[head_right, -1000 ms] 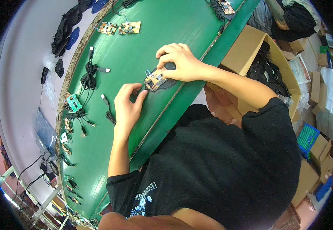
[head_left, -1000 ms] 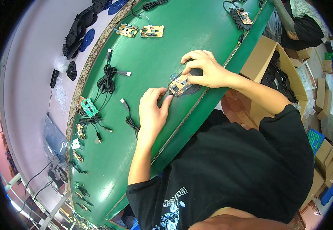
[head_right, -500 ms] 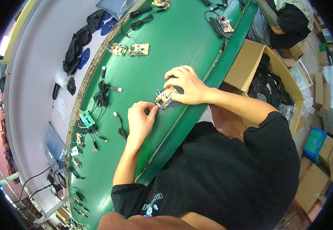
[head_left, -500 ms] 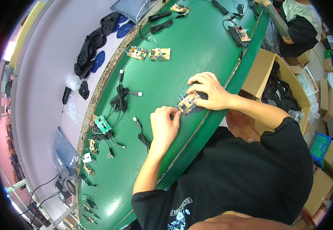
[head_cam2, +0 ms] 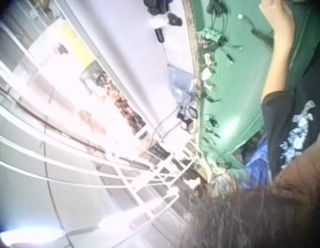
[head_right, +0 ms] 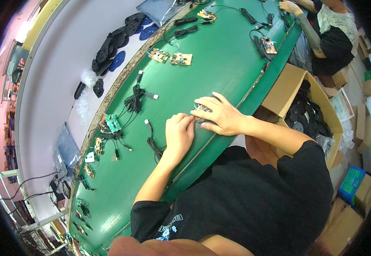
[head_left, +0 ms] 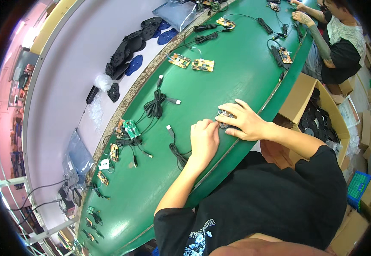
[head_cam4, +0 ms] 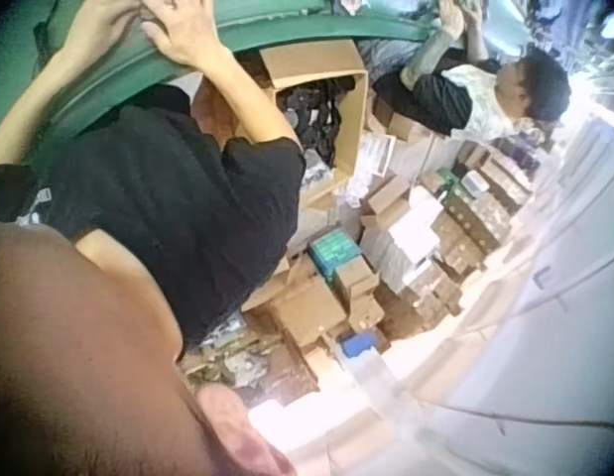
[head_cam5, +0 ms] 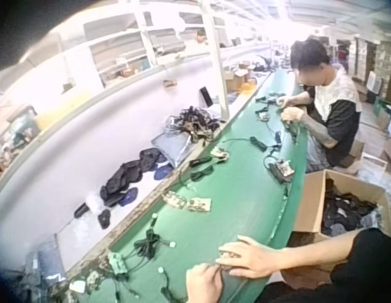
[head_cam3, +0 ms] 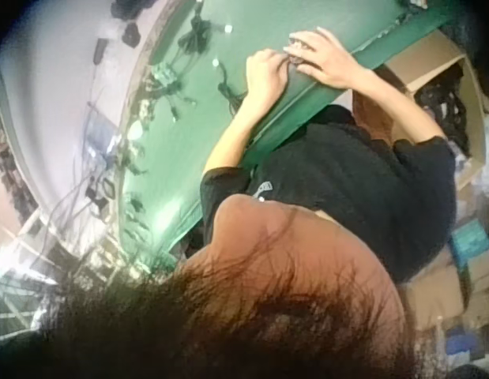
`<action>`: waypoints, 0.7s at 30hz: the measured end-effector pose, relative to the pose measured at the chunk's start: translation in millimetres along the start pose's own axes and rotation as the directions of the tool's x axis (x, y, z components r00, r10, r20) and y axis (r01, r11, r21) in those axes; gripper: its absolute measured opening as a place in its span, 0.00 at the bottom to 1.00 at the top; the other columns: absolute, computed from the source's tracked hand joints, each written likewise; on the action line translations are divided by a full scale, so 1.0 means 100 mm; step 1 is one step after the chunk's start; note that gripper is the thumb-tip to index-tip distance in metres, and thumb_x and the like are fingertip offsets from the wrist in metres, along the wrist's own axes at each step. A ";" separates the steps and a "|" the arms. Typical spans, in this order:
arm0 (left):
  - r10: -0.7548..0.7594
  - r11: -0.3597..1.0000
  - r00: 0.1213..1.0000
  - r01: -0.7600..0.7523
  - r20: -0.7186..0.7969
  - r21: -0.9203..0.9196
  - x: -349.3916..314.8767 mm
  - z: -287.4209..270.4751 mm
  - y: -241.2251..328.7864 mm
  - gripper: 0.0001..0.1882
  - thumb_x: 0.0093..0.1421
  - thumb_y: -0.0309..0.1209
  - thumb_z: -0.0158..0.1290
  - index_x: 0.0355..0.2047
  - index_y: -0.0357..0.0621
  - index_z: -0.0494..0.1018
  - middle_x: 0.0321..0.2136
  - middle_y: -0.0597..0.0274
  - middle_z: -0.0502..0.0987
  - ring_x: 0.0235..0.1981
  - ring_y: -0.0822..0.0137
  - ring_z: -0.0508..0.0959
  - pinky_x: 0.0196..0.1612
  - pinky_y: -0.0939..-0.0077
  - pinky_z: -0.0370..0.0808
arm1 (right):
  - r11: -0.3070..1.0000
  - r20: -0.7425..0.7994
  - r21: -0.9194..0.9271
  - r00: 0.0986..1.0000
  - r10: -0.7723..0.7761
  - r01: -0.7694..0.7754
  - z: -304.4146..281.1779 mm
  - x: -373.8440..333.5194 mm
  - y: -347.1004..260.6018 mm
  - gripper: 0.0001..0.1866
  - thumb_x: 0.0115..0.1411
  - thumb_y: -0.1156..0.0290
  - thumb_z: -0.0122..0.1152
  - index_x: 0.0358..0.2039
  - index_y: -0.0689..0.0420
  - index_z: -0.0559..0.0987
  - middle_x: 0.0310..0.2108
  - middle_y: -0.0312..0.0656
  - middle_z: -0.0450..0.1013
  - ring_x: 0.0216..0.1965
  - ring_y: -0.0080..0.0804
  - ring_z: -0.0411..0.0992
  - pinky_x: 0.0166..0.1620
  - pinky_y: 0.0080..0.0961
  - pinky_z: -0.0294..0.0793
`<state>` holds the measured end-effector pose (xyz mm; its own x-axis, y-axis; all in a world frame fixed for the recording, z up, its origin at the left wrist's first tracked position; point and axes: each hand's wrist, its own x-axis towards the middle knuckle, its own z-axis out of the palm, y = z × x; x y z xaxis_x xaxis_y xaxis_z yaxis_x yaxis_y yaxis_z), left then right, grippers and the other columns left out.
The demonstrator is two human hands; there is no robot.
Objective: The person assembles electronic circuit boards into plastic housings by hand, integrating electronic components and USB cables into the final product.
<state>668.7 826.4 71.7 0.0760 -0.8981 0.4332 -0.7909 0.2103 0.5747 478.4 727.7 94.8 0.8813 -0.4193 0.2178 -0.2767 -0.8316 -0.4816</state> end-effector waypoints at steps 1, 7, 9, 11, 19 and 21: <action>0.027 0.999 1.000 -0.026 -0.014 0.020 -0.03 0.02 -0.01 0.06 0.55 0.24 0.62 0.35 0.42 0.81 0.31 0.61 0.78 0.34 0.58 0.77 0.40 0.63 0.70 | 0.997 0.017 -0.071 1.000 -0.014 0.015 0.03 0.02 0.01 0.28 0.58 0.58 0.65 0.59 0.50 0.74 0.61 0.50 0.65 0.63 0.50 0.63 0.67 0.57 0.54; 0.088 0.992 0.996 -0.086 -0.016 0.090 -0.11 0.10 0.03 0.10 0.55 0.27 0.61 0.39 0.42 0.80 0.34 0.63 0.77 0.38 0.61 0.76 0.43 0.64 0.68 | 0.997 0.071 -0.074 0.997 0.008 -0.003 -0.02 0.00 0.10 0.31 0.60 0.58 0.64 0.62 0.53 0.71 0.64 0.48 0.64 0.66 0.48 0.61 0.68 0.55 0.53; 0.088 0.984 0.996 -0.090 0.019 0.152 -0.21 0.11 0.10 0.17 0.54 0.31 0.62 0.45 0.41 0.78 0.39 0.60 0.76 0.43 0.60 0.74 0.46 0.63 0.68 | 0.980 0.078 -0.189 0.994 0.077 -0.061 -0.02 -0.10 0.04 0.34 0.60 0.55 0.62 0.64 0.56 0.68 0.66 0.49 0.61 0.68 0.48 0.58 0.69 0.55 0.50; 0.109 0.970 0.992 -0.121 0.069 0.210 -0.23 0.08 0.24 0.22 0.56 0.34 0.61 0.50 0.38 0.76 0.45 0.55 0.74 0.48 0.58 0.73 0.51 0.60 0.67 | 0.933 0.103 -0.322 0.974 0.201 -0.159 -0.10 -0.27 -0.04 0.41 0.63 0.47 0.57 0.68 0.61 0.61 0.71 0.50 0.56 0.73 0.46 0.51 0.72 0.55 0.44; 0.058 0.979 0.982 -0.091 0.181 0.180 -0.23 0.01 0.26 0.29 0.58 0.37 0.60 0.56 0.33 0.71 0.52 0.50 0.72 0.55 0.52 0.71 0.57 0.58 0.67 | 0.927 0.123 -0.339 0.969 0.215 -0.163 -0.03 -0.17 -0.08 0.38 0.65 0.49 0.54 0.69 0.56 0.61 0.71 0.49 0.54 0.73 0.48 0.49 0.72 0.59 0.40; 0.039 0.998 0.990 -0.046 0.133 0.053 -0.22 -0.18 0.18 0.30 0.57 0.36 0.61 0.57 0.34 0.71 0.52 0.49 0.72 0.55 0.51 0.71 0.57 0.58 0.67 | 0.927 0.103 -0.334 0.971 0.215 -0.170 0.03 -0.11 -0.03 0.31 0.64 0.53 0.57 0.66 0.48 0.67 0.69 0.49 0.58 0.72 0.48 0.53 0.71 0.59 0.41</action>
<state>663.9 856.7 84.5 -0.0362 -0.9328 0.3586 -0.8245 0.2306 0.5167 470.8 736.1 92.0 0.8360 -0.5484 0.0210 -0.5340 -0.8216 -0.1996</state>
